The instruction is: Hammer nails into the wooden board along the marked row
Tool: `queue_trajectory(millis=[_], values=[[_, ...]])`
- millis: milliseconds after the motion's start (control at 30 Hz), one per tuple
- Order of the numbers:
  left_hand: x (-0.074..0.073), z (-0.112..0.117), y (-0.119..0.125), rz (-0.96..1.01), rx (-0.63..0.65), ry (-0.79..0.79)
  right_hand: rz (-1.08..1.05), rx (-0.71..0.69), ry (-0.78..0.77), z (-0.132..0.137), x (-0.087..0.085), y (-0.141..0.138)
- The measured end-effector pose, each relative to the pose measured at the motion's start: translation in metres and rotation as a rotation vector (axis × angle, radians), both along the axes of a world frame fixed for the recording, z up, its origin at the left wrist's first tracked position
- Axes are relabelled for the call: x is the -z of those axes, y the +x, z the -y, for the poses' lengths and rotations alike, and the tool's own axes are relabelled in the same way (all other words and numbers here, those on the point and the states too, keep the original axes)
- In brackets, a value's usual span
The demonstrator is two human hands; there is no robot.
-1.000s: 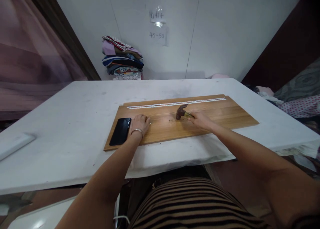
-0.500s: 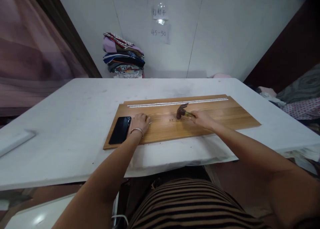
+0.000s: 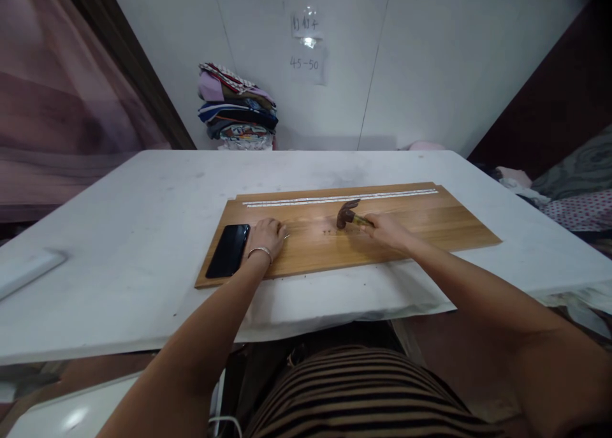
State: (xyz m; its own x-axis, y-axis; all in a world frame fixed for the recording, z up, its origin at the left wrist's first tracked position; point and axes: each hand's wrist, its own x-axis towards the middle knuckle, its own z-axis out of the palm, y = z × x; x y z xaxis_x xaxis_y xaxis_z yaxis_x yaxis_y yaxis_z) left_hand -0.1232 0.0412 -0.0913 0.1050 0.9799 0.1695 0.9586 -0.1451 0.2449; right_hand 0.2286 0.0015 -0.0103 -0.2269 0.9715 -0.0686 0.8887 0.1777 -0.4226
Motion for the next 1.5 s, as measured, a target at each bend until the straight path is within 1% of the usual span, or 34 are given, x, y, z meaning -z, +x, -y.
queue_trajectory(millis=[100,300,467,567,767,1000,1167,1300,1500], values=[[0.001,-0.001,0.0,-0.001,-0.002,0.009,-0.014,0.007,0.007,0.0,-0.001,0.0],[0.0,-0.001,0.0,-0.019,-0.004,0.001,-0.077,-0.039,-0.005,0.001,0.004,0.002],[0.001,0.001,-0.001,-0.025,0.002,0.018,-0.082,-0.024,-0.022,0.003,0.0,0.003],[0.0,0.002,-0.002,-0.01,0.009,0.001,-0.081,-0.017,-0.02,0.004,-0.001,0.003],[-0.003,0.004,-0.001,-0.011,0.015,-0.02,-0.129,-0.015,-0.045,0.003,0.005,0.003],[0.003,0.004,-0.003,-0.002,0.02,0.006,-0.108,-0.042,-0.037,0.005,0.003,0.005],[0.006,0.005,-0.005,0.002,0.018,0.024,-0.137,-0.05,-0.069,0.006,0.007,0.007],[0.006,0.007,-0.005,0.011,0.017,0.016,-0.15,-0.048,-0.075,0.005,0.008,0.011],[0.004,0.009,-0.004,0.005,0.015,0.004,-0.139,-0.041,-0.042,0.004,0.007,0.014]])
